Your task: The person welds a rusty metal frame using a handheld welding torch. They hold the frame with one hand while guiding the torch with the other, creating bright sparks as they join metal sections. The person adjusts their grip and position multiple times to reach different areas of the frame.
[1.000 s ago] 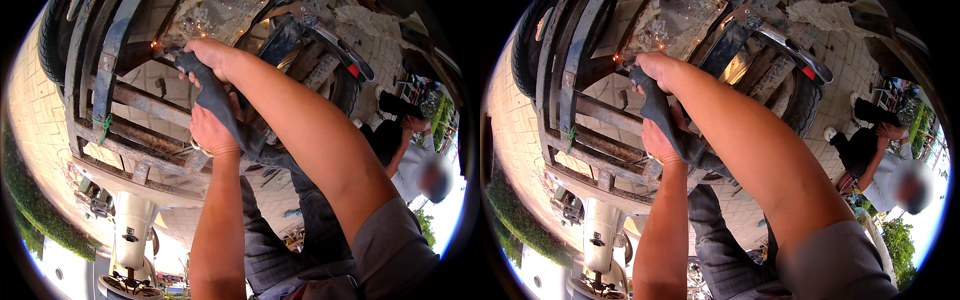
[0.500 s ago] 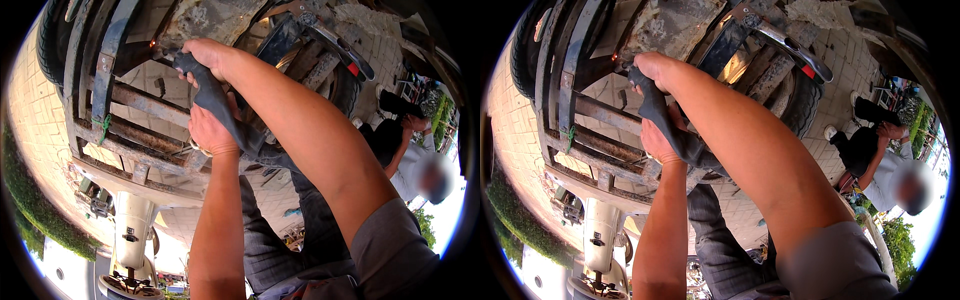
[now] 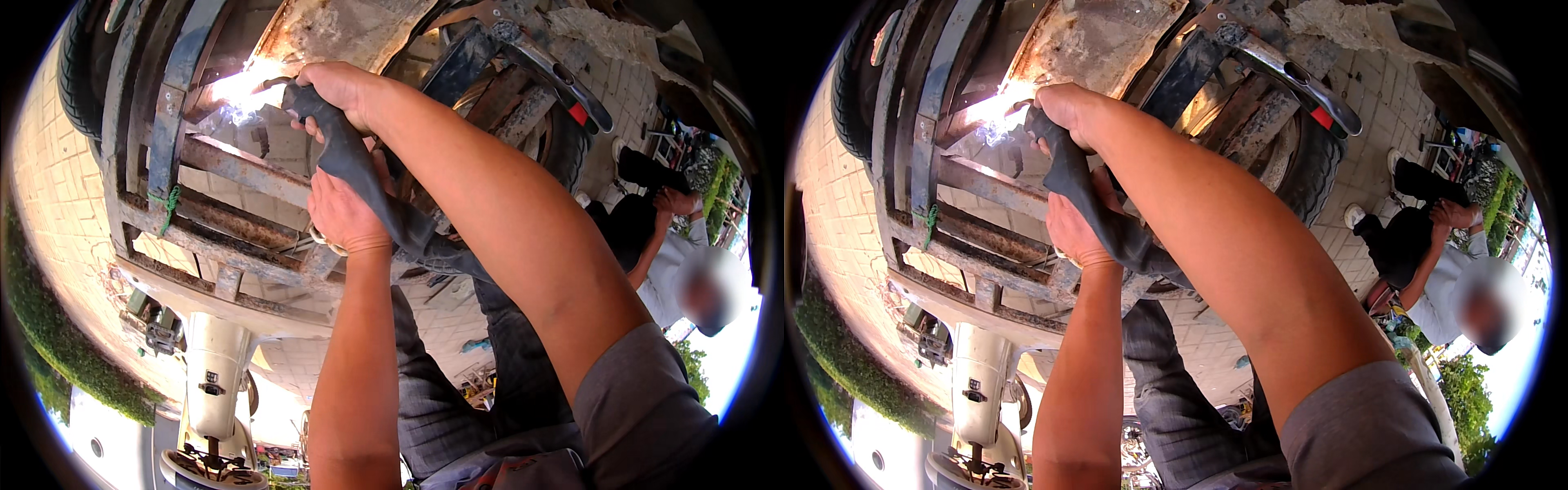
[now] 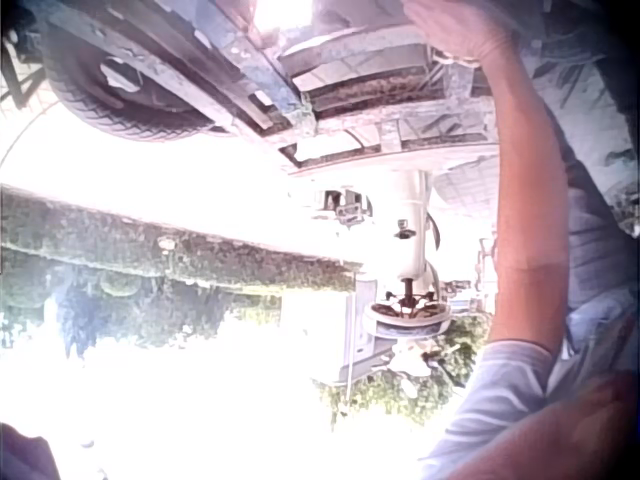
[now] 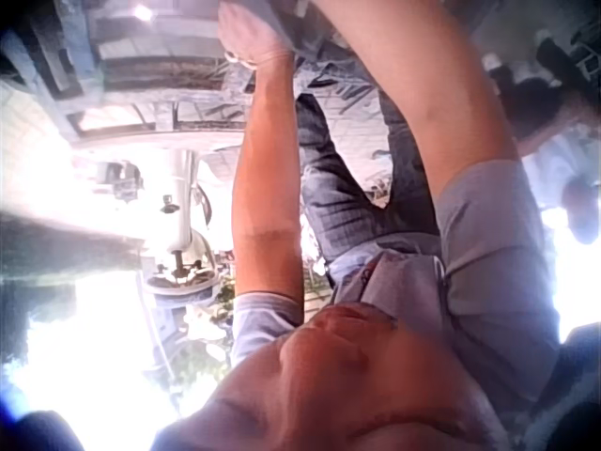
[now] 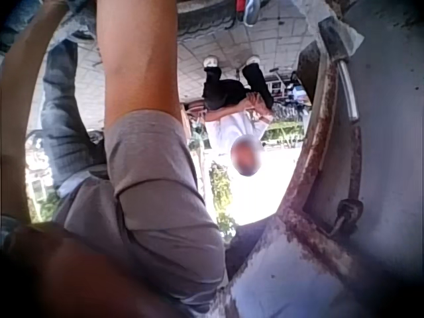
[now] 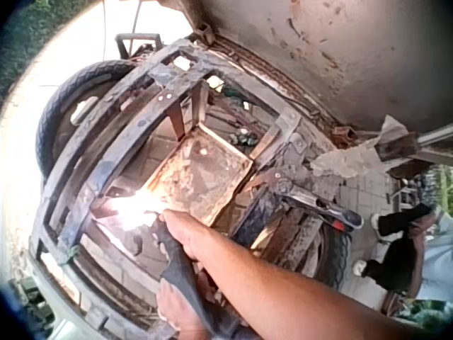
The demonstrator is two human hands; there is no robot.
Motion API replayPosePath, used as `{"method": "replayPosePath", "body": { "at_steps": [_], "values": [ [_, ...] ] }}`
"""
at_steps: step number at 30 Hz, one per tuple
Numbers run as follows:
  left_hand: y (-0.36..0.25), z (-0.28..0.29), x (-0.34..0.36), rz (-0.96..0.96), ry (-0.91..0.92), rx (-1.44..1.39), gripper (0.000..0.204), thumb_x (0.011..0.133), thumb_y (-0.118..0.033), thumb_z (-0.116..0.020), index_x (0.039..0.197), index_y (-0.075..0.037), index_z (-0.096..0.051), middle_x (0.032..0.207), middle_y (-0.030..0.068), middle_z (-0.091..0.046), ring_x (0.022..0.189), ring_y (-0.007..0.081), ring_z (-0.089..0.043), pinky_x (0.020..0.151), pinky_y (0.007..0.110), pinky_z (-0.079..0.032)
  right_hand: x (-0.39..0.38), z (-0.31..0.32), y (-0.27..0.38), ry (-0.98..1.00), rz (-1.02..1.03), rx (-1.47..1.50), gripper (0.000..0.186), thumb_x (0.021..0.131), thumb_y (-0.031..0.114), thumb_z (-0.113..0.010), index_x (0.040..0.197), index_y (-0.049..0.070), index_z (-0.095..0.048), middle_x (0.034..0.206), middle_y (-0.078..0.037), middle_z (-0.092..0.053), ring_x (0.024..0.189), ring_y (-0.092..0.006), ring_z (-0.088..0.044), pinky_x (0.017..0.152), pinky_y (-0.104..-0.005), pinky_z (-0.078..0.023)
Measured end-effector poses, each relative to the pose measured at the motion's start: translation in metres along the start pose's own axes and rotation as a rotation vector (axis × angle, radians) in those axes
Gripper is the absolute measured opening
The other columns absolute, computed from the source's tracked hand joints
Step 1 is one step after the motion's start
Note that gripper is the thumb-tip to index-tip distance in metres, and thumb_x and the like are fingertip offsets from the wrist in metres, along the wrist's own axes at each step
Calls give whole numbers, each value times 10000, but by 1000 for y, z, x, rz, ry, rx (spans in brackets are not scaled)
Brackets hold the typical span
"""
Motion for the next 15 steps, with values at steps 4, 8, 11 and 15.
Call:
{"method": "replayPosePath", "body": {
  "at_steps": [4,8,11,15],
  "values": [
    [0,-2,-1,4,24,41,347,853,-315,-560,1053,-32,-573,919,149,-607,850,368,-565,690,450,-439,-1,2,1,-1,20,29,277,911,264,-395,973,22,-515,822,-178,-598,483,-157,-477,447,-328,-411],
    [3,-5,-1,24,56,46,351,833,-346,-577,1018,-47,-576,910,126,-607,864,340,-566,703,433,-432,-1,4,0,-65,-1,22,282,905,265,-411,968,6,-504,827,-191,-598,486,-165,-479,439,-327,-409],
    [9,-15,-5,-16,-9,53,392,791,-387,-619,981,-47,-574,900,106,-605,865,305,-565,707,411,-418,3,6,1,-63,-6,30,290,901,264,-427,973,-9,-492,824,-205,-594,494,-176,-490,438,-322,-418],
    [5,-8,-5,-21,40,111,348,821,-336,-598,999,-38,-569,899,118,-604,854,320,-562,695,426,-422,5,4,1,-58,53,43,257,901,229,-443,975,-14,-487,807,-204,-586,535,-215,-530,429,-325,-435]
  ]
}}
Point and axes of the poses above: each hand's wrist, its own x-axis towards the middle knuckle, its own z-axis out of the back of the hand, y = z × x, the point moved 5 cm from there along x, towards the middle knuckle
